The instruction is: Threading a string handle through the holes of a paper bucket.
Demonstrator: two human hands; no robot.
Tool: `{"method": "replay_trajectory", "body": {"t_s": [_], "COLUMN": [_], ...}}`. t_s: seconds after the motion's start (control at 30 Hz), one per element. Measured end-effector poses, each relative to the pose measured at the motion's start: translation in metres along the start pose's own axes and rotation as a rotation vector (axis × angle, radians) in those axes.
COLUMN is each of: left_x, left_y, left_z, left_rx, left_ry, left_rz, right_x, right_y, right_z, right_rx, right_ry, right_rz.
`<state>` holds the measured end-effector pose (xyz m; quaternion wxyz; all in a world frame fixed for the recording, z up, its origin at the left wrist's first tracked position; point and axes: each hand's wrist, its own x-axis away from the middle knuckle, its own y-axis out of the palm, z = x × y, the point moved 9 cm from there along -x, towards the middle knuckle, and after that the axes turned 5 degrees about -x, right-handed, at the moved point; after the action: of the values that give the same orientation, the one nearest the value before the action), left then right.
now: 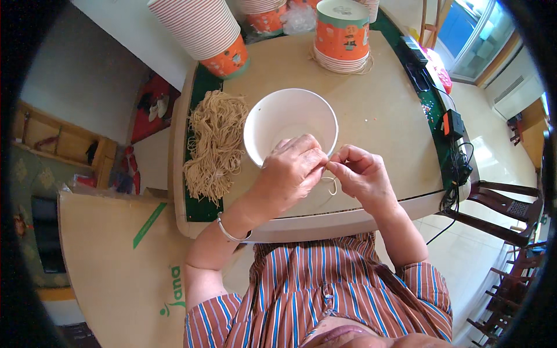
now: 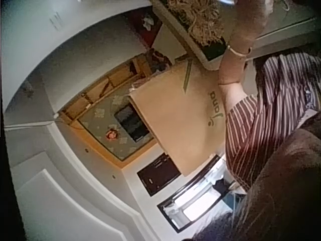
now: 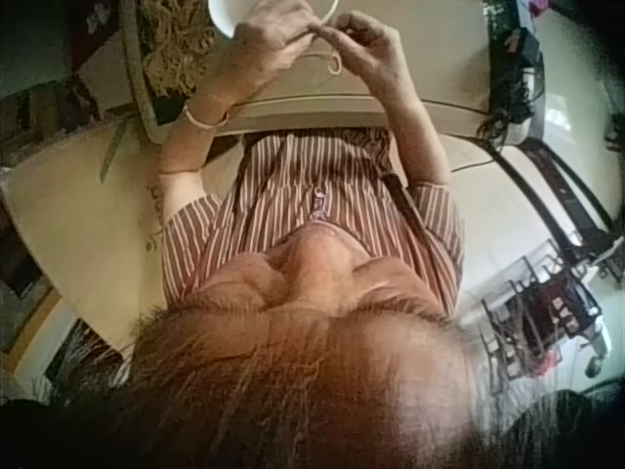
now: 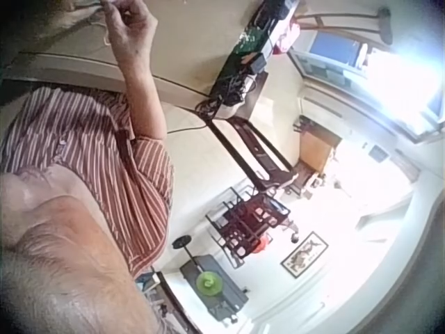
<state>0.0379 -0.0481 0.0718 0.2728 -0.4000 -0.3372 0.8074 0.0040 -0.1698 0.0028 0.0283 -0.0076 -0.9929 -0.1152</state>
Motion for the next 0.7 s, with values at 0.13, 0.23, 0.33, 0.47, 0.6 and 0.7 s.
{"method": "replay_trajectory", "body": {"t_s": [0.13,0.23,0.33,0.47,0.6,0.7], "left_x": [0.001,0.0,-0.001,0.0,0.0,0.0], "left_y": [0.002,0.002,0.002,0.0,0.002,0.0], "left_z": [-0.007,-0.012,-0.017,-0.02,-0.022,-0.022], "left_rx": [0.098,0.235,0.336,0.345,0.346,0.318], "left_ry": [-0.086,-0.167,-0.241,-0.234,-0.264,-0.235], "left_rz": [-0.012,-0.019,-0.016,-0.024,-0.044,0.021], "right_x": [0.0,-0.001,-0.002,-0.002,0.0,0.001], "right_y": [0.0,-0.001,0.001,0.004,0.006,0.008], "right_z": [0.001,0.018,0.024,0.029,0.022,0.023], "right_rx": [-0.071,-0.272,-0.355,-0.398,-0.31,-0.225], "right_ry": [0.011,0.065,0.046,0.063,-0.011,-0.035], "right_rz": [-0.002,-0.038,-0.004,-0.003,0.014,0.03]}}
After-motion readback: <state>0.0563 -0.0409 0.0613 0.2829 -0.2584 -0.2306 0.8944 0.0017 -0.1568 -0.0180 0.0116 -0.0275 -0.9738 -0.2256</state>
